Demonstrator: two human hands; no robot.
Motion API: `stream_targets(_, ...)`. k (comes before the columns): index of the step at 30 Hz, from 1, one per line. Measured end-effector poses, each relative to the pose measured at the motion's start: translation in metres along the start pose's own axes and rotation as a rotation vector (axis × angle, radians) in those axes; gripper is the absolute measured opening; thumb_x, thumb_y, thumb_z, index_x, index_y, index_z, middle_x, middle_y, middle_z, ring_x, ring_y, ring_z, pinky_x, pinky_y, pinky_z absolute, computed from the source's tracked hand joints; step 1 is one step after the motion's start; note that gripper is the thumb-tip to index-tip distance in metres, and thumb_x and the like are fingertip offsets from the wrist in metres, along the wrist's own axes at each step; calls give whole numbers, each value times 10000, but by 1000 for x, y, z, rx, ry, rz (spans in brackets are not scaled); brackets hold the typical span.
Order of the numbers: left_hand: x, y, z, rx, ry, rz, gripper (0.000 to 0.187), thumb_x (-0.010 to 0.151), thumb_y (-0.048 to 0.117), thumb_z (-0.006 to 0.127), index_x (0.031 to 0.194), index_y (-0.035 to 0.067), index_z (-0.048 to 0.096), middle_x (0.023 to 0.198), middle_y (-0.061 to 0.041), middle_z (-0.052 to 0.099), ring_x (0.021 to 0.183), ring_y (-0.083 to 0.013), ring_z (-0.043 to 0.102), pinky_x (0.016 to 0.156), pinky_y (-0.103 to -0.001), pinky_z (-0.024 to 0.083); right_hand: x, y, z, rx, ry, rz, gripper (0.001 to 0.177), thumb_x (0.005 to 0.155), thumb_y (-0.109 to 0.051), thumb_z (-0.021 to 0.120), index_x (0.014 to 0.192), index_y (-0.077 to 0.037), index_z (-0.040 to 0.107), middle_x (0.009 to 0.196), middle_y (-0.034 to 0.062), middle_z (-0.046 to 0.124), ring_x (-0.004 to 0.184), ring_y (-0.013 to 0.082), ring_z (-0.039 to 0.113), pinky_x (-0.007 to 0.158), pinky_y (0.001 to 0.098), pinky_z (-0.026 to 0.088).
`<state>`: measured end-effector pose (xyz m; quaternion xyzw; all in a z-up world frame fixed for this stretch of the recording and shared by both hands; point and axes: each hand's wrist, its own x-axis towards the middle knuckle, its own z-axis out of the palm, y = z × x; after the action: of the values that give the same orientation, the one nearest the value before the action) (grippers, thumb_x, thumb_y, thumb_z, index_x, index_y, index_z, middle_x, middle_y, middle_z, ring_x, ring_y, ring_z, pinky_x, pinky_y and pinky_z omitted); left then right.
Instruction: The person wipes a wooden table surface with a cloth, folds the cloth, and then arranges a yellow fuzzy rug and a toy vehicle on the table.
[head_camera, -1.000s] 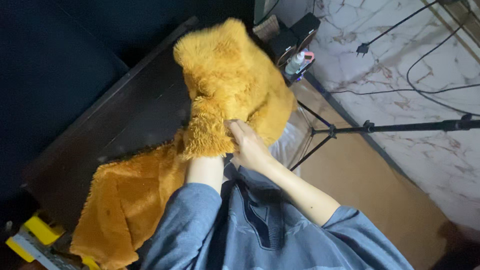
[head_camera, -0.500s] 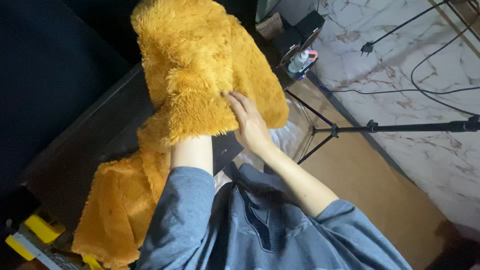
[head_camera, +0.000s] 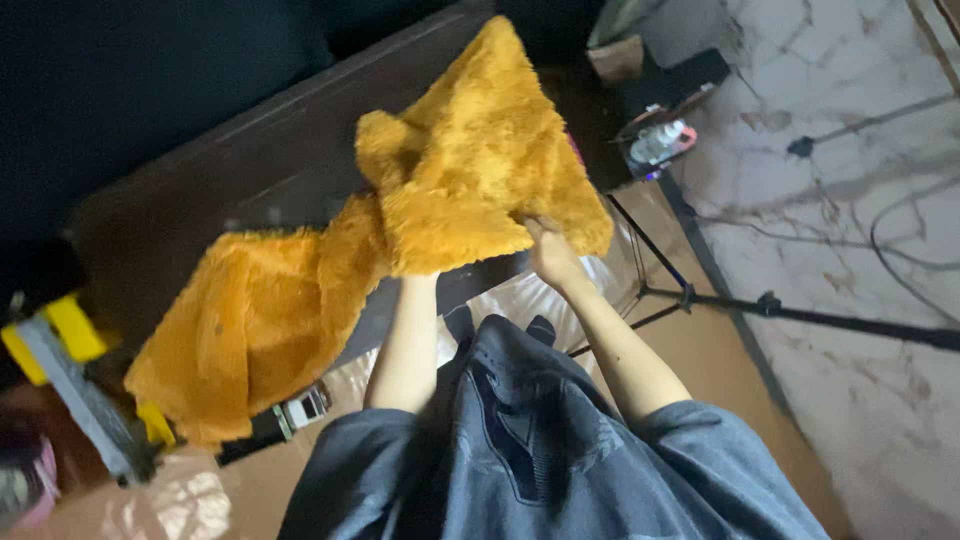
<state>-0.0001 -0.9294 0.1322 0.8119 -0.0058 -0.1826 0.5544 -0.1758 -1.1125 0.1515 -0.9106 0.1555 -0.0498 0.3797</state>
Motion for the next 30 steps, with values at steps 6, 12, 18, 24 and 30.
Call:
stream_targets(6,-70,-25,-48,622,361,264,719,796,497,751,1385,114,598,1482,-154,523,1427,-402,370,1204,-576,141,-3,85,26,-289,-313,362,511,906,-96,464,1403,-107,586,1286,284,637,1178,447,618,1015,520,486)
stream_targets(12,-132,-49,-99,1046,155,137,348,818,383,779,1101,181,776,1460,-157,569,1452,-370,375,1250,-577,139,36,117,57,-631,-674,-164,415,897,-257,543,1245,-73,673,1291,240,680,1204,387,660,1007,471,543)
stream_targets(18,-143,-71,-164,640,327,98,194,929,250,728,1110,191,761,1247,-126,648,1304,-353,535,1179,-494,394,101,-23,111,-396,-548,-303,469,874,-331,638,1299,-133,664,1341,238,602,1207,436,585,991,519,474)
stream_targets(24,-116,-117,-287,701,741,30,434,853,233,772,1265,170,651,1368,-166,594,1213,-372,553,987,-501,525,146,-228,227,-159,-269,-568,268,1014,-208,599,1255,-109,663,1283,191,676,1145,428,667,993,502,547)
stream_targets(30,-103,-201,-379,815,698,-256,629,875,251,705,1460,142,501,1472,-183,494,1206,-417,554,855,-494,561,179,-308,315,-650,-615,10,606,955,-273,586,1511,-144,382,1322,249,559,1119,445,644,768,556,577)
